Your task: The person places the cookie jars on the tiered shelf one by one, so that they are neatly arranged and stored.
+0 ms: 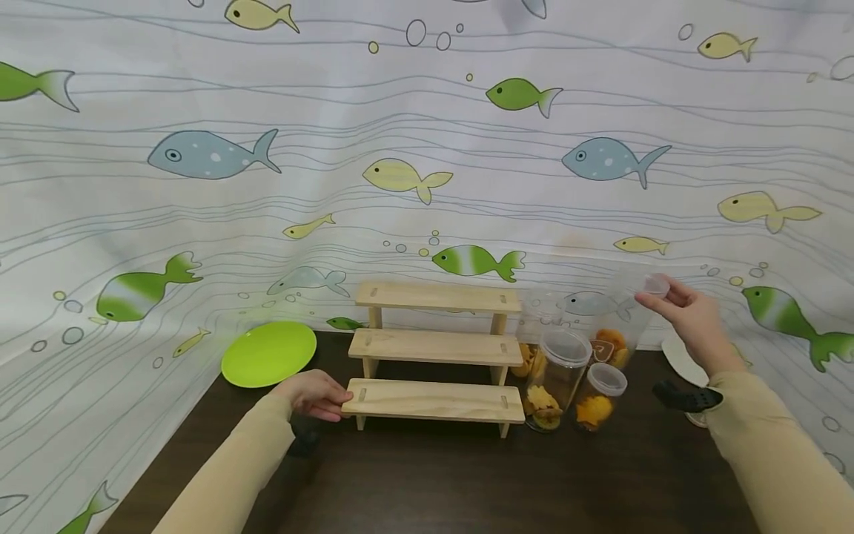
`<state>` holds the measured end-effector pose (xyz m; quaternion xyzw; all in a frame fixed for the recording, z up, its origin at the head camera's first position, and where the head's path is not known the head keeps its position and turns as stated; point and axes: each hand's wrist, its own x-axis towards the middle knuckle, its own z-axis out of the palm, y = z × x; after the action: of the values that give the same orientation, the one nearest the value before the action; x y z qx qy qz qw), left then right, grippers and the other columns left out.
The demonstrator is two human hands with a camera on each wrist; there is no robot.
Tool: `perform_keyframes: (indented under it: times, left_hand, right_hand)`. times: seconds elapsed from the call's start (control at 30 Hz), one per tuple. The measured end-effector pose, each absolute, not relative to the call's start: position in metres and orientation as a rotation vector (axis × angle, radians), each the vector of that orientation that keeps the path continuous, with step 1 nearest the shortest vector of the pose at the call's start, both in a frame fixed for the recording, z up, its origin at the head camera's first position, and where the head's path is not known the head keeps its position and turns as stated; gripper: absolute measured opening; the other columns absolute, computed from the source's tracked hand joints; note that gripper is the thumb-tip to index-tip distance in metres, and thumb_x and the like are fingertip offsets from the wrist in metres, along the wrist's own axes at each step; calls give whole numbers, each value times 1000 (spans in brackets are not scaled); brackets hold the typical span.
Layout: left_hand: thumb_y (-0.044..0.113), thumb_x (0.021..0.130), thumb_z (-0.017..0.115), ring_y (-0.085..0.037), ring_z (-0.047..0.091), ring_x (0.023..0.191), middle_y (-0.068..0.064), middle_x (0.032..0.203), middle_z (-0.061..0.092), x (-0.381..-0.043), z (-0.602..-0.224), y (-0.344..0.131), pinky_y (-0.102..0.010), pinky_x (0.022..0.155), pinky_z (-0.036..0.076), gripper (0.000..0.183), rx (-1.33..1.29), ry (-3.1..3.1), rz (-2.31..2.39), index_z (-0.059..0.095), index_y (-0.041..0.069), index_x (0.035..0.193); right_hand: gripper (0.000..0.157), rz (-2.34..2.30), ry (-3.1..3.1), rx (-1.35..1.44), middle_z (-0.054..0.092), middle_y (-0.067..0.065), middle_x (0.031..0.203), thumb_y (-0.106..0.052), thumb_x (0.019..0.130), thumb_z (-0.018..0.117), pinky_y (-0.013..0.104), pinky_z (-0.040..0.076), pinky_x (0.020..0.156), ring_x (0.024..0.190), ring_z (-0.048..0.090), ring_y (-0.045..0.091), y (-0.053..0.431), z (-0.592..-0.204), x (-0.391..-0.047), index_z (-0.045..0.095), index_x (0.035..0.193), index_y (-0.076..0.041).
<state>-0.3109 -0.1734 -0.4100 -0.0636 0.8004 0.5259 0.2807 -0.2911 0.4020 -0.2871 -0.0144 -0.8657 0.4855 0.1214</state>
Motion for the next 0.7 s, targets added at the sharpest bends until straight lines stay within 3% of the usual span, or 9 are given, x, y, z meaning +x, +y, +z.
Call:
perform_keyframes:
  times: [0.1,0.2,0.27,0.33,0.43,0.63,0.7]
  left_hand:
    - [12,90,65,-13,67,64,-12,80,70,-313,-409,-171,-31,70,59,29,-170,2149,1393,62,-12,108]
    - [11,90,65,-13,67,64,-12,80,70,-314,-409,-168,-31,70,59,29,-167,2151,1387,62,-11,107]
    - [12,90,65,-13,67,64,-12,80,70,-315,-409,-167,-30,70,59,29,-168,2151,1387,63,-11,107]
    - [12,90,65,-13,67,65,-12,80,70,-315,-409,-168,-30,70,59,30,-171,2151,1389,63,-12,108]
    - [12,90,65,-14,67,64,-12,80,69,-313,-408,-171,-29,69,59,30,-188,2157,1385,63,-12,108]
    - [11,91,64,-13,66,64,-11,79,69,-310,-404,-172,-29,70,59,30,-169,2150,1376,62,-12,108]
    - [11,90,65,-13,67,64,-12,79,69,-310,-404,-171,-30,70,59,30,-160,2148,1375,62,-12,107]
  right_hand:
    - [81,1369,-2496,-76,21,26,152,-43,93,58,57,21,113,141,24,31,399,-277,-287,13,152,-10]
    - [77,1310,-2448,-91,32,17,150,-42,92,59,29,34,112,134,39,10,397,-266,-283,20,151,-12]
    - [74,1279,-2402,-90,38,11,148,-40,92,60,12,38,101,126,43,0,394,-259,-280,24,151,-13]
    - [71,1273,-2346,-77,43,5,146,-38,91,61,2,40,90,120,46,-5,390,-252,-280,28,150,-15]
    - [67,1291,-2271,-48,46,2,143,-34,91,63,2,39,91,121,47,-3,381,-242,-282,33,148,-17]
    - [64,1319,-2208,-23,55,-7,134,-36,91,63,20,34,109,117,48,0,365,-221,-284,37,146,-17]
    - [64,1342,-2190,-9,59,-13,126,-35,90,64,19,35,108,116,48,1,360,-214,-283,39,145,-16]
